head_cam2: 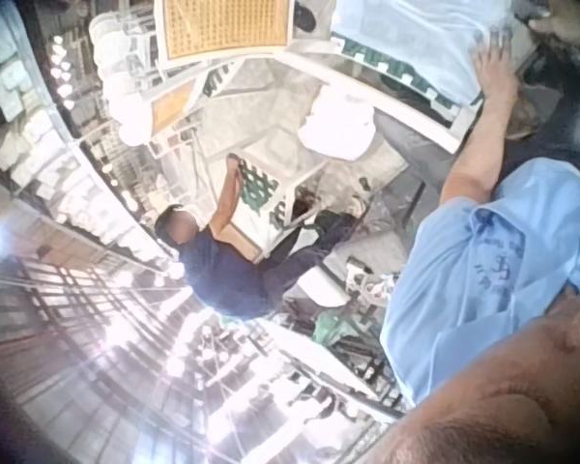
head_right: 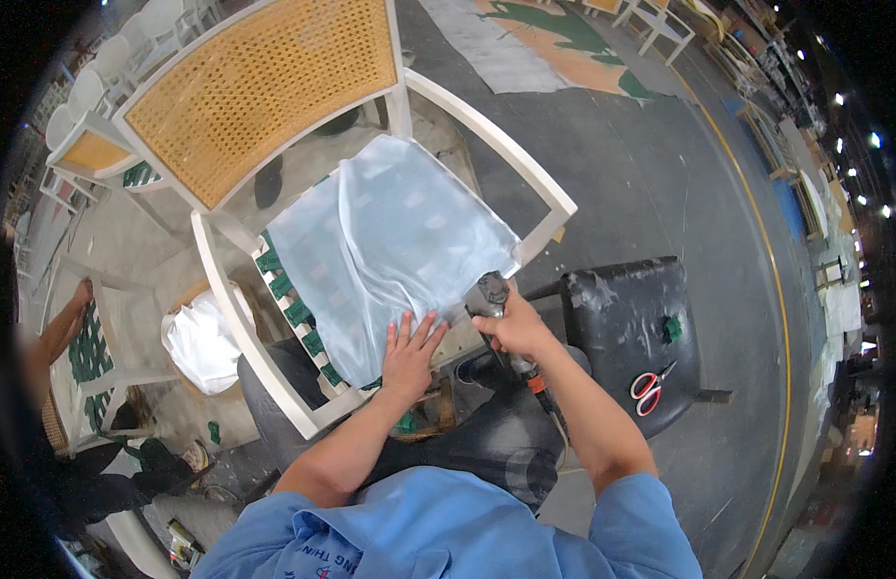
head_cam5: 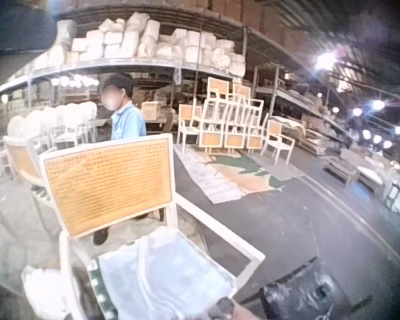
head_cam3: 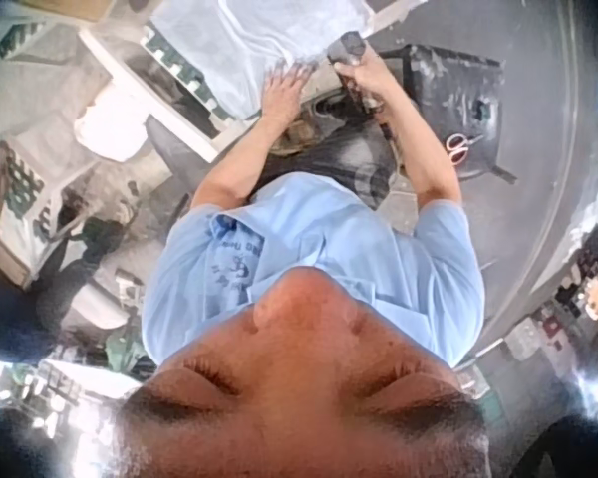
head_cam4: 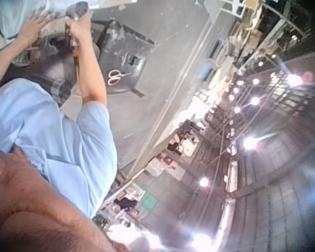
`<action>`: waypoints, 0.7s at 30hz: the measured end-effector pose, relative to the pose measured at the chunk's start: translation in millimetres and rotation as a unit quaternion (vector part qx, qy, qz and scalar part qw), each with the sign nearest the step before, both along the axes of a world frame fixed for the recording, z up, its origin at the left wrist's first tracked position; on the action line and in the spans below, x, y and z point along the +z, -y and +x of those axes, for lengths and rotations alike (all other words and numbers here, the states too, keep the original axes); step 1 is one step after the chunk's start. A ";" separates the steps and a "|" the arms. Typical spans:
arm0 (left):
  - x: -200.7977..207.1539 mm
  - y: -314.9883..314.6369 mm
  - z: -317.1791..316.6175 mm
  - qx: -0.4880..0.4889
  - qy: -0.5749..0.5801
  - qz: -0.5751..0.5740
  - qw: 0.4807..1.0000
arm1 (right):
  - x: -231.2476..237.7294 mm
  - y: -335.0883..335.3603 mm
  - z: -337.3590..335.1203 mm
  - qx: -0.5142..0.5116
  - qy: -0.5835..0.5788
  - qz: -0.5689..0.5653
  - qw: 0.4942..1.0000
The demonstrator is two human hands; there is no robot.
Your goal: The person secures green woven straps to a white chair seat using a staple gun, then places a translucent sheet over the seat and staples it in place. The person works on one chair while others are visible in the background.
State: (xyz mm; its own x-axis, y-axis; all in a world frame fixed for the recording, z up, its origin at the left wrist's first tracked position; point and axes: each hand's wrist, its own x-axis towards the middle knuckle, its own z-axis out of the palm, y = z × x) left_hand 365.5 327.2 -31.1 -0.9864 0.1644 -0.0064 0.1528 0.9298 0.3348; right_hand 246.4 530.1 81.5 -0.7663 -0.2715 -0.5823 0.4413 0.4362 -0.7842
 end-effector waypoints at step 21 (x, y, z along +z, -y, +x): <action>15.8 -5.1 37.5 0.097 0.078 -0.045 0.991 | 35.6 -63.8 71.4 -0.127 -0.056 -0.127 0.982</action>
